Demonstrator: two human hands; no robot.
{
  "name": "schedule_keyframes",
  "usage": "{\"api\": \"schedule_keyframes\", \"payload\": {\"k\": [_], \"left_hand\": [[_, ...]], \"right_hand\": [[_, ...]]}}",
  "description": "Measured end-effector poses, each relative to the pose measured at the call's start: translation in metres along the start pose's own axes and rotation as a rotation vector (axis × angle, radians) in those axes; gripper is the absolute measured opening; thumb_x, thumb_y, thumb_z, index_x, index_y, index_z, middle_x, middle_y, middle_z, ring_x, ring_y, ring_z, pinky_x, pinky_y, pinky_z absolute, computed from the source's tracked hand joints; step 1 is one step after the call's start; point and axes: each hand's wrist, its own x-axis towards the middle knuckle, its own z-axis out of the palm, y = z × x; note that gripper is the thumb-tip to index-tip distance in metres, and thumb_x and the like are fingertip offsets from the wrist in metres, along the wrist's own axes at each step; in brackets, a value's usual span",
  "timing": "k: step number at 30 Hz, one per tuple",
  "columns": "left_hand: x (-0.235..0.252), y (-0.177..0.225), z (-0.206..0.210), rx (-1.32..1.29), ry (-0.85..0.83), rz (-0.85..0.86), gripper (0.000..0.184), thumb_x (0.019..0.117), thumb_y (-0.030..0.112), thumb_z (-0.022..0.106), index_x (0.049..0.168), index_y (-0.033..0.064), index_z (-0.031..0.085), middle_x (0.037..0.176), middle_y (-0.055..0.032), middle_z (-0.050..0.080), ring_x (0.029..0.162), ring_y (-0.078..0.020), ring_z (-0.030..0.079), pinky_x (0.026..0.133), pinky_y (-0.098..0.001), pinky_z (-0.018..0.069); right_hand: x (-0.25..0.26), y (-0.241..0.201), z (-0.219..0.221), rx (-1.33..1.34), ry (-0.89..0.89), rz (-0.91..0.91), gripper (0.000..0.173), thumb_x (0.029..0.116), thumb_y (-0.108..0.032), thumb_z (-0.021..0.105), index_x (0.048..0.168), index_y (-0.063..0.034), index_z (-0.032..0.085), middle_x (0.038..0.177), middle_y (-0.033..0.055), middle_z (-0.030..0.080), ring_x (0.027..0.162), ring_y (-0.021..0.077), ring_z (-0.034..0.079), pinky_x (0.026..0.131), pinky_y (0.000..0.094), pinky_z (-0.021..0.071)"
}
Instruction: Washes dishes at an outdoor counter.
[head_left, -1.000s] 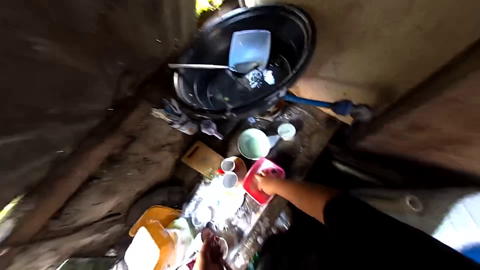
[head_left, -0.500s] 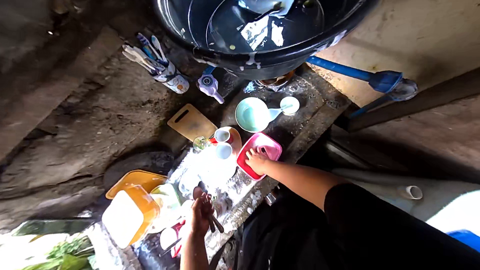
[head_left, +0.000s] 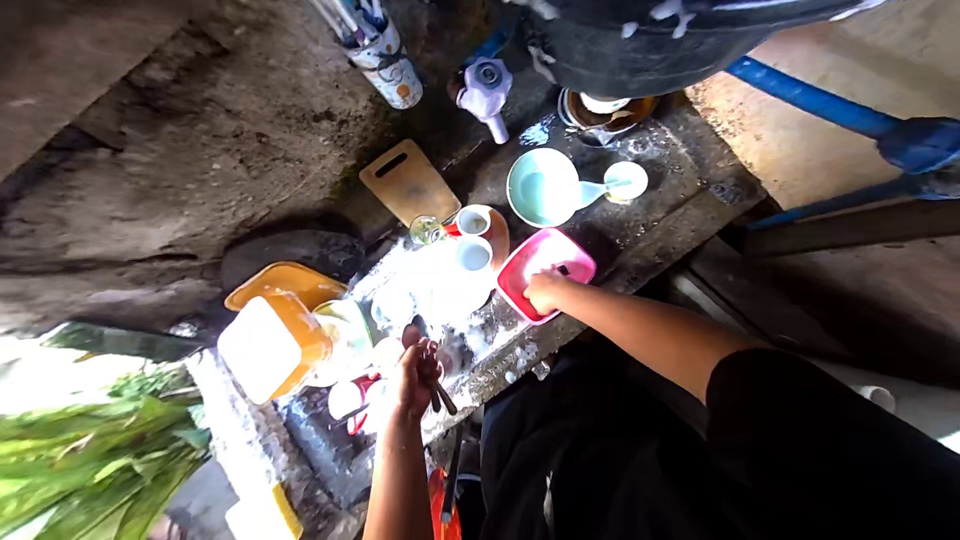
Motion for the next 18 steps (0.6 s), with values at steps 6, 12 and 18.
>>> {"api": "schedule_keyframes", "payload": {"k": [6, 12, 18], "left_hand": [[-0.011, 0.002, -0.006, -0.027, 0.066, 0.006, 0.015, 0.1060, 0.014, 0.047, 0.098, 0.0064, 0.057, 0.071, -0.0042, 0.058, 0.050, -0.0098, 0.052, 0.045, -0.0238, 0.0463], [-0.016, -0.007, -0.016, -0.040, 0.046, -0.008, 0.017, 0.1065, 0.014, 0.046, 0.095, 0.0065, 0.057, 0.069, -0.0037, 0.058, 0.050, -0.0092, 0.052, 0.045, -0.0230, 0.0464], [-0.012, -0.011, -0.016, -0.055, 0.022, -0.029, 0.016, 0.1064, 0.014, 0.045, 0.098, 0.0053, 0.057, 0.071, -0.0047, 0.057, 0.050, -0.0090, 0.049, 0.044, -0.0219, 0.0436]], "right_hand": [[0.012, -0.005, 0.003, 0.279, 0.198, 0.491, 0.060, 0.0883, -0.016, 0.073, 0.131, 0.0196, 0.050, 0.138, 0.0374, 0.052, 0.127, 0.0497, 0.056, 0.101, 0.0631, 0.0486], [0.022, 0.020, 0.008, 0.208, 0.310, 0.528, 0.092, 0.0801, -0.012, 0.083, 0.154, 0.0105, 0.032, 0.162, 0.0376, 0.017, 0.128, 0.0555, 0.052, 0.093, 0.0659, 0.0521], [0.024, 0.035, 0.027, 0.072, 0.599, -0.034, 0.057, 0.0790, -0.022, 0.087, 0.130, -0.0058, 0.066, 0.144, 0.0241, 0.053, 0.139, 0.0488, 0.042, 0.108, 0.0708, 0.0373]]}}
